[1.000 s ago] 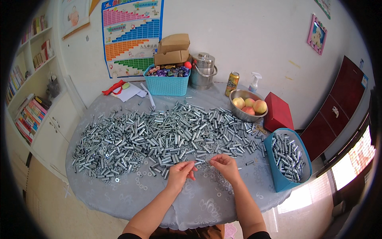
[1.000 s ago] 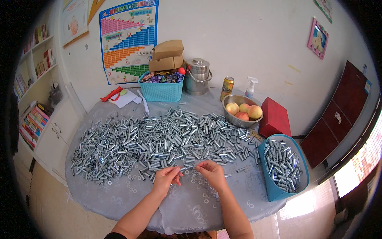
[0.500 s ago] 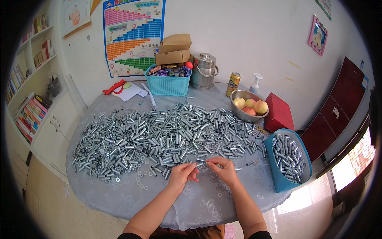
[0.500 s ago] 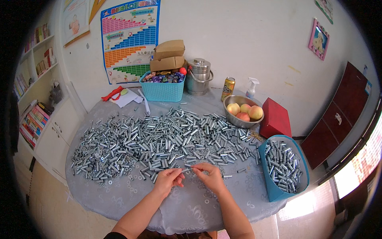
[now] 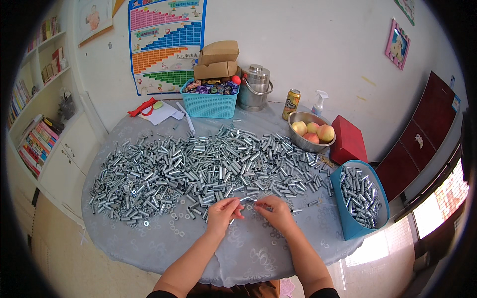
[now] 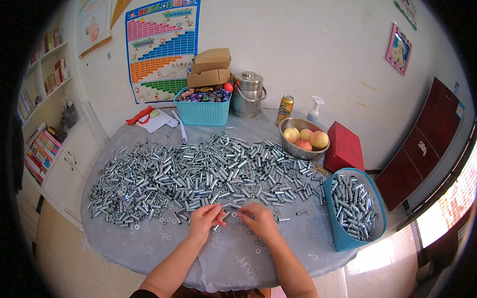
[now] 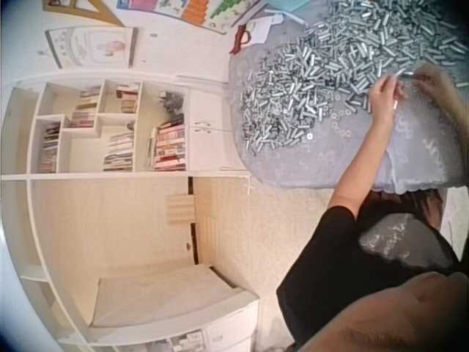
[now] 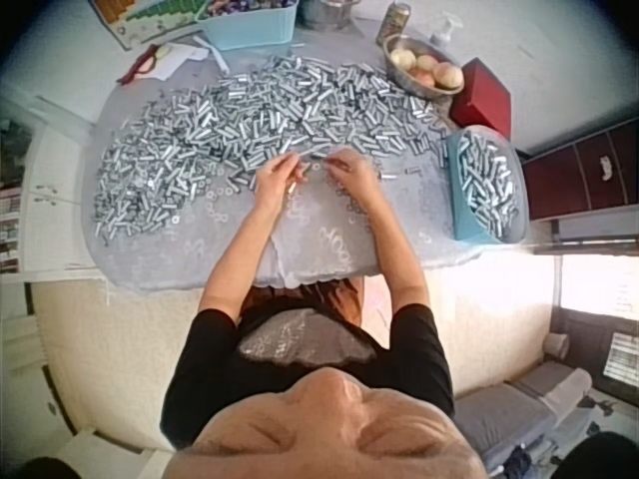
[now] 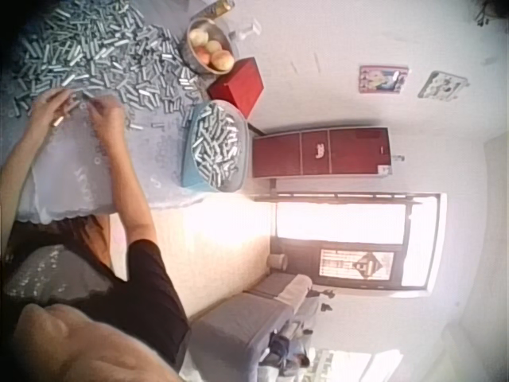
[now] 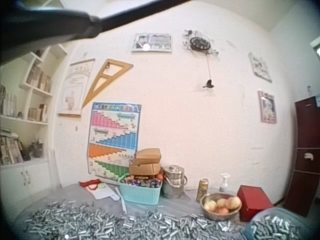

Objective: The person sits at a table covered with a large pile of metal bolts and washers. They repeatedly pick up a bolt and a washer, thread the washer onto the bolt, and place the assembled unit into a blue plastic bin on the right. The process is continuous and repetitive throughout the clip.

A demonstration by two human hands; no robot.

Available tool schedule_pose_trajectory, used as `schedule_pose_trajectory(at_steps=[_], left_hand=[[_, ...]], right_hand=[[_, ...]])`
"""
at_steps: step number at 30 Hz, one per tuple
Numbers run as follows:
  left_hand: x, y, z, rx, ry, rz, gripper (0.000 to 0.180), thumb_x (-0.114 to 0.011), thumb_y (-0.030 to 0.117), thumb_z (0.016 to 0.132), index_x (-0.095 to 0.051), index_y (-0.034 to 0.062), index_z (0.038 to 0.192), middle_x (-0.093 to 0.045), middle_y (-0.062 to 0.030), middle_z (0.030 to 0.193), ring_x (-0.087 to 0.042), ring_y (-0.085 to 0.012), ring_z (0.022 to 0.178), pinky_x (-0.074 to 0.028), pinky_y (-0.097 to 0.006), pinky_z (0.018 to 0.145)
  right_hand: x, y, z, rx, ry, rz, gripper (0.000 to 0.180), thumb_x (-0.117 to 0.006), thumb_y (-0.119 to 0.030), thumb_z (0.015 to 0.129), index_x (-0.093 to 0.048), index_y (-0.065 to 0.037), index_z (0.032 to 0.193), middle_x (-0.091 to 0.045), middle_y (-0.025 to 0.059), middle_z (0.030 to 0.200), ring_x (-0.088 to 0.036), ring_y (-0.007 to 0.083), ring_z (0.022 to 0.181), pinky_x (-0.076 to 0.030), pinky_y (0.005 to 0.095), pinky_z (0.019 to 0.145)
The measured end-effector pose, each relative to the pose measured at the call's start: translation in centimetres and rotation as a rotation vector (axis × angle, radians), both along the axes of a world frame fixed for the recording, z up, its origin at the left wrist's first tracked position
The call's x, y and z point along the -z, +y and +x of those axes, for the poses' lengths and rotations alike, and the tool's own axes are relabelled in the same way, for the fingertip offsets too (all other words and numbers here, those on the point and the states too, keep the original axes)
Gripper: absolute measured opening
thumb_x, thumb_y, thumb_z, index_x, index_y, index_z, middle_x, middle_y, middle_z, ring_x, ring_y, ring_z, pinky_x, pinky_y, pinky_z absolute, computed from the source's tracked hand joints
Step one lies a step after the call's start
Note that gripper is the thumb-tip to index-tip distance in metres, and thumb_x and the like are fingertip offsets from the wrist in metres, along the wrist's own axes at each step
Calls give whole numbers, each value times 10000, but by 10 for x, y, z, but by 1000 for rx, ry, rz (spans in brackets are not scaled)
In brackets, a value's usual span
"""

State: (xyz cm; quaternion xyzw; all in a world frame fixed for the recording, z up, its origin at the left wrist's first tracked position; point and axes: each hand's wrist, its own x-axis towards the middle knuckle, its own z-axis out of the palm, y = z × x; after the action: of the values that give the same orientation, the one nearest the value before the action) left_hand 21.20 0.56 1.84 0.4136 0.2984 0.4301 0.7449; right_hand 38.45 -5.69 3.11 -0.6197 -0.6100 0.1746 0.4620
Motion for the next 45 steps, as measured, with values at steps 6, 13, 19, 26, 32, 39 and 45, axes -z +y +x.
schedule_pose_trajectory(at_steps=[6,13,19,26,32,39,45], left_hand=[[-4,-1,0,16,6,-42,208,-563,101,863,-588,-54,999,-613,-108,802,-575,-116,630,-547,-294,591],[-4,-2,0,41,30,-53,220,-564,113,864,-585,-60,998,-611,-116,802,-568,-121,625,-544,-291,592],[-2,0,-1,68,46,-90,228,-571,128,862,-585,-56,996,-610,-112,821,-564,-118,625,-539,-295,590],[0,-2,-1,175,61,-107,230,-578,143,861,-586,-50,988,-605,-94,805,-559,-111,625,-535,-302,604],[2,-1,-1,194,-44,-200,207,-583,136,857,-600,-48,952,-617,-101,798,-570,-115,607,-545,-303,609],[3,0,-2,175,-42,-201,194,-583,141,857,-603,-40,924,-618,-95,795,-573,-113,606,-545,-304,603],[3,6,-6,57,-60,-171,189,-585,143,856,-605,-35,917,-612,-93,781,-568,-114,602,-545,-301,590]], right_hand=[[14,5,4,-10,-405,129,156,-709,-185,655,-670,-81,764,-610,74,775,-566,282,761,-444,387,677],[8,5,-2,-33,-462,101,145,-696,-169,654,-664,-91,772,-607,56,776,-567,263,780,-429,372,696],[-2,1,6,45,170,17,115,-692,-67,704,-652,-48,810,-603,36,836,-564,142,792,-442,262,724],[1,3,8,-77,368,9,140,-693,-81,735,-648,-32,858,-597,25,880,-546,109,805,-435,244,753],[1,1,8,-92,515,-32,126,-676,-89,762,-646,-27,868,-601,14,882,-546,98,805,-435,236,752],[8,3,8,-67,603,-85,122,-652,-86,787,-636,-15,885,-612,0,860,-550,91,804,-441,230,726],[0,2,6,23,179,-17,100,-664,-97,760,-656,-42,843,-636,47,837,-582,142,739,-457,261,684]])
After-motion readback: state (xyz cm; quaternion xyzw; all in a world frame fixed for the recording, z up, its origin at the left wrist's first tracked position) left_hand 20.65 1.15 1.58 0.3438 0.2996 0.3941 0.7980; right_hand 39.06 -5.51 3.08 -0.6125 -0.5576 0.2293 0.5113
